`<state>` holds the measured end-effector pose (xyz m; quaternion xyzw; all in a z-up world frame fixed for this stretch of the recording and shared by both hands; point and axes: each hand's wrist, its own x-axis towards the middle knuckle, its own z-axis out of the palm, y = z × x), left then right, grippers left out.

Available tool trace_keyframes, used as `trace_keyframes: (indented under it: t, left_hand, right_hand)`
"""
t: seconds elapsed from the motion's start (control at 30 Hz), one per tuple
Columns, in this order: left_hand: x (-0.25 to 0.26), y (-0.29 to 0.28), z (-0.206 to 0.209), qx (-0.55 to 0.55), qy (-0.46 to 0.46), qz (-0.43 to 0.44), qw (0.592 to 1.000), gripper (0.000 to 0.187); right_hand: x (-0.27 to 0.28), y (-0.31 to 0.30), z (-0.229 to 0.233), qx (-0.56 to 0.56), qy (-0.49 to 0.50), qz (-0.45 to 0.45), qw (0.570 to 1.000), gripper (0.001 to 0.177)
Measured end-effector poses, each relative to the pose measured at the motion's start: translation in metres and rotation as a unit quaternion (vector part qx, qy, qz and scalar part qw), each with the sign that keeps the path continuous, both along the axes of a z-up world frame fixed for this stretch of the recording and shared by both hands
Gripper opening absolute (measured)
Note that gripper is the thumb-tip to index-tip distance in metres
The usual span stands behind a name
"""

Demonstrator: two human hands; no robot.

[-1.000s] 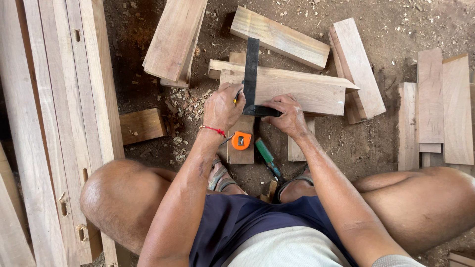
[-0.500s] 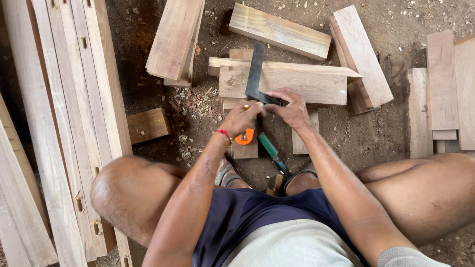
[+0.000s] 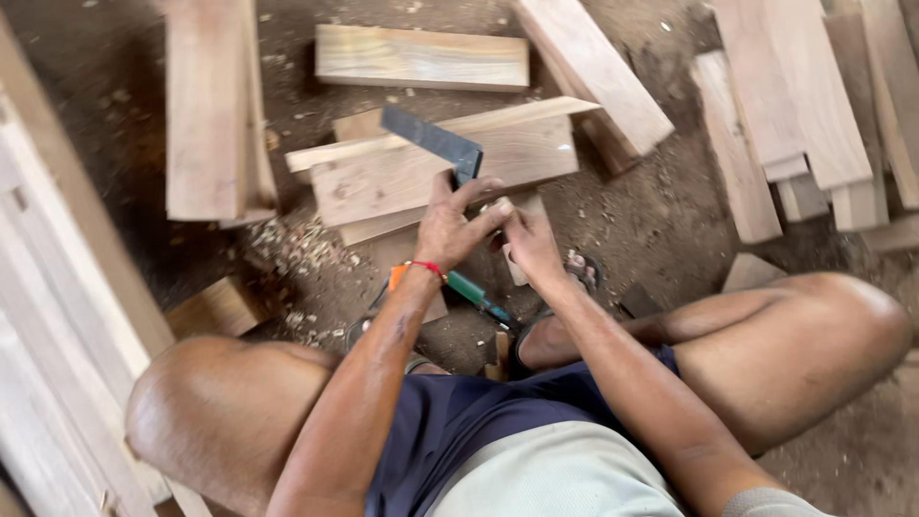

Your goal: The person marks several wooden pieces using a try square and a pencil while sitting on the floor, occasionally moving the wood pieces to position them for marking.

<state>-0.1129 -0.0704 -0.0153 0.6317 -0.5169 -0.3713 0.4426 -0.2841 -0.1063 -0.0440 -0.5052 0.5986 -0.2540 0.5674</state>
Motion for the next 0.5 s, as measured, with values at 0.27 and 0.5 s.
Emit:
trace_keyframes:
  t: [0.27, 0.5]
  left_hand:
    - [-0.019, -0.021, -0.017, 0.041, -0.228, -0.129, 0.964, 0.088]
    - [-0.026, -0.021, -0.033, -0.036, -0.383, -0.164, 0.909, 0.072]
  right_hand:
    - [-0.094, -0.026, 0.088, -0.012, -0.237, -0.219, 0.946, 0.067]
    - [-0.121, -0.031, 0.082, -0.027, -0.301, -0.271, 0.914, 0.038]
